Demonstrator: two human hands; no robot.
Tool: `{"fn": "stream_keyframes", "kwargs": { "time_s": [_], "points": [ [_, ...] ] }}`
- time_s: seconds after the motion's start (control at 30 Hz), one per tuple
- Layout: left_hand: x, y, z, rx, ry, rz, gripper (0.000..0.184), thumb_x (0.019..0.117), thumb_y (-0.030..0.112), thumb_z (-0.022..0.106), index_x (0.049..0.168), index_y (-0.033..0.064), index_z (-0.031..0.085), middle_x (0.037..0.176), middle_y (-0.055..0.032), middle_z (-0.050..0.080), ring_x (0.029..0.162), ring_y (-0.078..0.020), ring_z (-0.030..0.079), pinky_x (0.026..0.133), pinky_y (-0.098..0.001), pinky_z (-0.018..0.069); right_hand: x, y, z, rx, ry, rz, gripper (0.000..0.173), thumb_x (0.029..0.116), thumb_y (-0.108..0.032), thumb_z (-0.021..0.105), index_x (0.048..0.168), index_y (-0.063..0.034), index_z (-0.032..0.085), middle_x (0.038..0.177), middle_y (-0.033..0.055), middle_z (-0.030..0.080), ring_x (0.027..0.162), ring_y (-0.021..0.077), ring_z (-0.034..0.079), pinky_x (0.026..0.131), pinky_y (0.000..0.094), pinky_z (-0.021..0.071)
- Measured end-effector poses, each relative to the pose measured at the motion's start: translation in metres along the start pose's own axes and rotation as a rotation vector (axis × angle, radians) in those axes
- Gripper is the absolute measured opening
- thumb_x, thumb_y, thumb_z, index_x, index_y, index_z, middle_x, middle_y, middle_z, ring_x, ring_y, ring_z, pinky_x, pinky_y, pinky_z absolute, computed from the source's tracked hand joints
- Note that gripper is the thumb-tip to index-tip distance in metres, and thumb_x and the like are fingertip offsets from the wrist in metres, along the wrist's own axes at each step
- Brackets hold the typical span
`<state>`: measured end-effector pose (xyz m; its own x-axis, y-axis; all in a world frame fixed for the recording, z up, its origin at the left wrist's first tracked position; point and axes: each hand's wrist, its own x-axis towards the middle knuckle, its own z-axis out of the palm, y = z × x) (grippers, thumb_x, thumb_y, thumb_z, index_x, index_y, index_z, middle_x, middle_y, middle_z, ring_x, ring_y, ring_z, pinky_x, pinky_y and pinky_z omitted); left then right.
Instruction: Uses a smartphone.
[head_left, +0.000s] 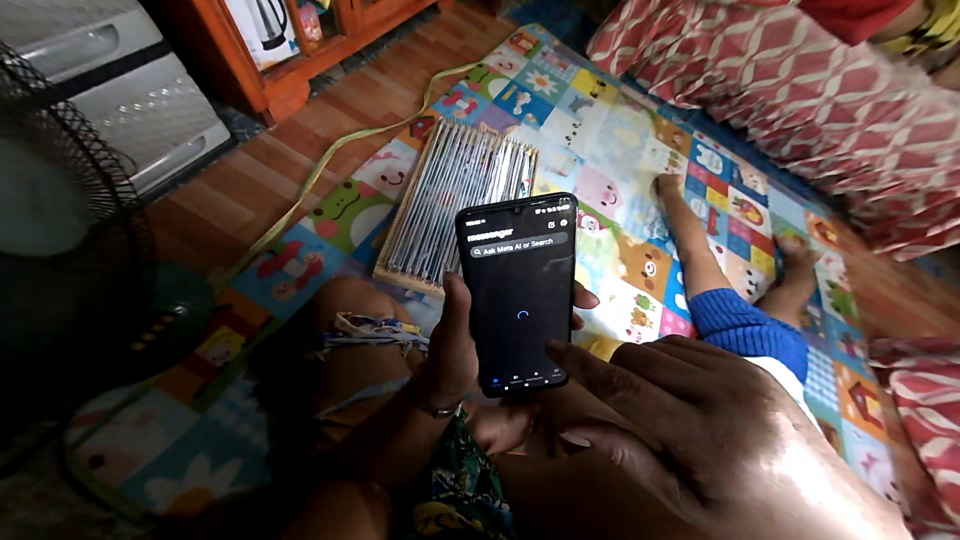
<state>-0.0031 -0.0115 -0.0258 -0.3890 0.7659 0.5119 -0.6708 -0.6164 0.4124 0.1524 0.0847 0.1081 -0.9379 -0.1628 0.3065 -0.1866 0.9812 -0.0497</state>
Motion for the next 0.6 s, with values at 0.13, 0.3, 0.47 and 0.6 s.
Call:
{"fn": "stream_keyframes", "kwargs": {
  "time_s": [0.13, 0.3, 0.47, 0.6],
  "points": [
    [0.0003, 0.0002, 0.0006, 0.004, -0.004, 0.004, 0.083, 0.0899, 0.080, 0.045, 0.133, 0.0111, 0.061, 0.121, -0.0159, 0.070, 0.112, -0.0268, 0.068, 0.099, -0.0429, 0.0553, 0.0002, 0.0001, 0.0004, 0.005, 0.000, -0.001, 0.049, 0.1077, -0.047, 0.045, 0.131, -0.0103, 0.068, 0.074, 0.0061, 0.059, 0.064, 0.0197, 0.052, 0.060, 0.0328, 0.0406],
    [0.0004, -0.0002, 0.0007, 0.006, 0.008, 0.006, 0.084, 0.0888, 0.081, 0.045, 0.133, 0.0114, 0.061, 0.120, -0.0161, 0.070, 0.110, -0.0271, 0.069, 0.098, -0.0429, 0.0558, 0.0004, -0.0003, 0.0004, 0.003, -0.002, 0.002, 0.049, 0.1077, -0.047, 0.045, 0.131, -0.0105, 0.068, 0.074, 0.0061, 0.059, 0.063, 0.0194, 0.052, 0.060, 0.0328, 0.0402],
    [0.0004, -0.0006, 0.0002, -0.001, 0.004, 0.008, 0.084, 0.0892, 0.080, 0.045, 0.134, 0.0113, 0.061, 0.120, -0.0157, 0.070, 0.111, -0.0270, 0.069, 0.098, -0.0431, 0.0553, -0.0001, 0.0002, 0.0010, 0.007, -0.001, 0.002, 0.049, 0.1079, -0.046, 0.045, 0.131, -0.0107, 0.068, 0.074, 0.0057, 0.058, 0.063, 0.0191, 0.051, 0.059, 0.0320, 0.0398],
    [0.0004, 0.0011, 0.0022, -0.010, 0.001, 0.013, 0.082, 0.0901, 0.079, 0.045, 0.134, 0.0117, 0.062, 0.122, -0.0155, 0.070, 0.112, -0.0267, 0.069, 0.099, -0.0423, 0.0559, 0.0000, -0.0002, 0.0005, 0.005, -0.001, 0.002, 0.048, 0.1078, -0.046, 0.045, 0.130, -0.0103, 0.069, 0.075, 0.0062, 0.061, 0.064, 0.0192, 0.053, 0.060, 0.0324, 0.0409]
  ]
}}
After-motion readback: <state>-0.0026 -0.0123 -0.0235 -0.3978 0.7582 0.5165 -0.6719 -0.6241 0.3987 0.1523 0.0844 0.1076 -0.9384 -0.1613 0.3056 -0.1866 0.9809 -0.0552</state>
